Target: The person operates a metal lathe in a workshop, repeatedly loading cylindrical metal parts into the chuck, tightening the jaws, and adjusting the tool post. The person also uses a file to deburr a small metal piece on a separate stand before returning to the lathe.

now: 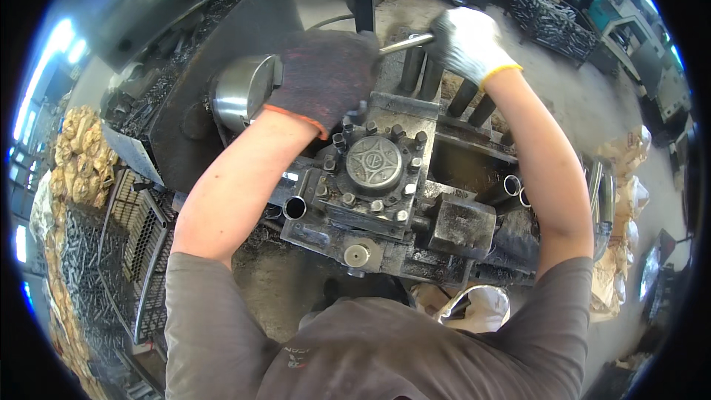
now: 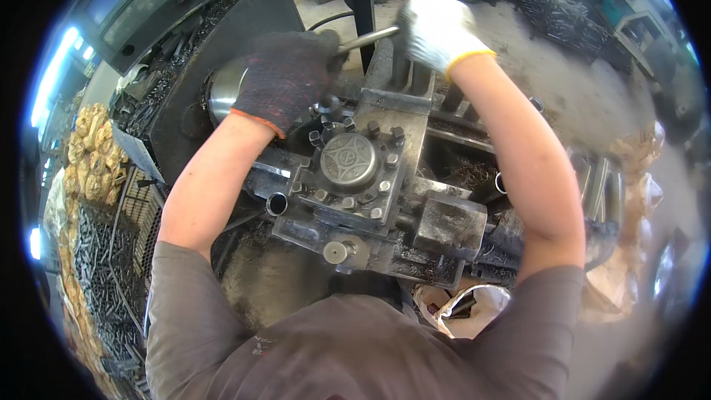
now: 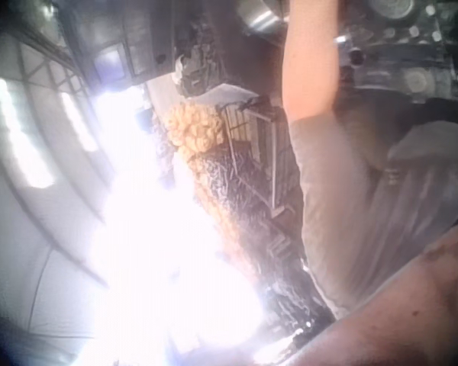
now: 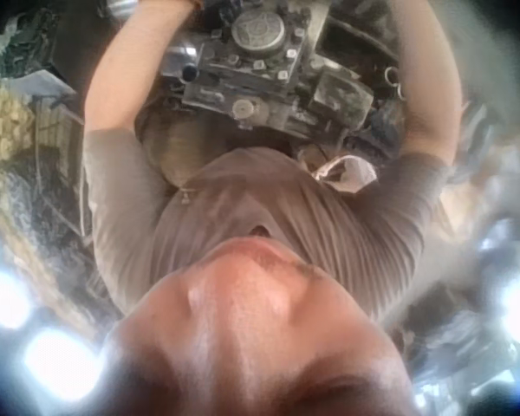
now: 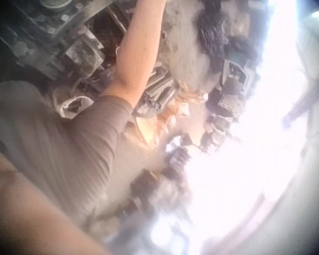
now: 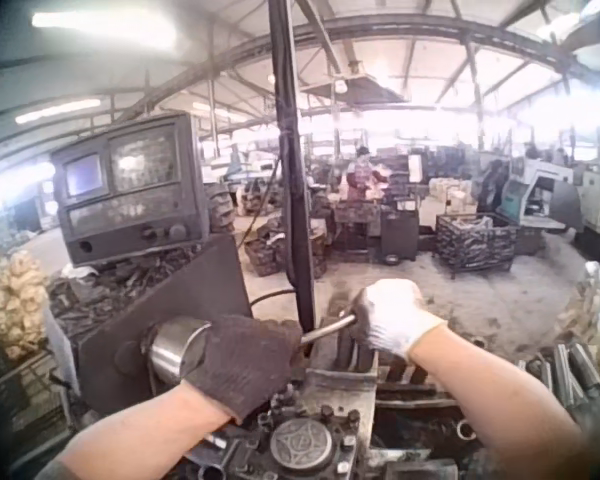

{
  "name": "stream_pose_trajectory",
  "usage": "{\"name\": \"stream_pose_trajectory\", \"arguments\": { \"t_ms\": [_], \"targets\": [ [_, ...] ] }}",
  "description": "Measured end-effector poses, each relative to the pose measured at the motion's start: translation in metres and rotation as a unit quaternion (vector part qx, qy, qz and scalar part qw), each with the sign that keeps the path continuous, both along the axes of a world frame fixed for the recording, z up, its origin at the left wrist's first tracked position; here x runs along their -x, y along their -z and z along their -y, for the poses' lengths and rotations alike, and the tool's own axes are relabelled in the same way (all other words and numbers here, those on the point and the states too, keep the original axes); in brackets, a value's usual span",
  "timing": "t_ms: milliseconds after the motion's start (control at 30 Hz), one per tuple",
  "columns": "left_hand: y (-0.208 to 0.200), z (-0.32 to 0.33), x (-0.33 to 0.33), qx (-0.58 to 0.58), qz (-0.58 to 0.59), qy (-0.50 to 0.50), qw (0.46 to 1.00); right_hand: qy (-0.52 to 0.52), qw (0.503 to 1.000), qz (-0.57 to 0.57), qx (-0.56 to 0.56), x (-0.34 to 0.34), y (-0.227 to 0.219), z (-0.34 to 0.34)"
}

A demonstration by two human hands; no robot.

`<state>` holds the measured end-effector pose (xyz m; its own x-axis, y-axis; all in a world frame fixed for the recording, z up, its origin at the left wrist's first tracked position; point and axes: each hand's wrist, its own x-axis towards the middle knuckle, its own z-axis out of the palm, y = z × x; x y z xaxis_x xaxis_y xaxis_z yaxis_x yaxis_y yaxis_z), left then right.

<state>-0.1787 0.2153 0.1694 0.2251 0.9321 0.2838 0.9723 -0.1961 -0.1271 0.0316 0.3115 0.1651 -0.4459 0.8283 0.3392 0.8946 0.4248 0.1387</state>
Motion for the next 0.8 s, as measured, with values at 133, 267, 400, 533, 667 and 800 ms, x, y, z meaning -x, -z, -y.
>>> {"name": "stream_pose_trajectory", "arguments": {
  "t_ms": [133, 267, 400, 533, 667, 800],
  "targets": [
    [0.024, -0.01, 0.003, -0.07, 0.023, 0.12, 0.99, 0.129, 0.988, 0.038, 0.074, -0.01, 0.002, 0.046],
    [0.046, -0.024, 0.014, -0.175, 0.076, 0.274, 0.943, 0.235, 0.968, 0.037, 0.08, -0.001, 0.001, 0.113],
    [0.056, -0.027, 0.011, -0.154, 0.126, 0.326, 0.924, 0.332, 0.938, 0.017, 0.097, 0.026, 0.018, 0.182],
    [0.068, -0.018, 0.004, -0.117, 0.136, 0.285, 0.941, 0.46, 0.884, -0.046, 0.073, 0.053, 0.04, 0.208],
    [0.071, -0.015, 0.009, -0.123, 0.174, 0.318, 0.924, 0.492, 0.867, -0.033, 0.076, 0.055, 0.034, 0.197],
    [0.065, -0.026, 0.009, -0.076, 0.228, 0.346, 0.907, 0.497, 0.847, 0.059, 0.178, 0.044, 0.029, 0.185]
  ]
}}
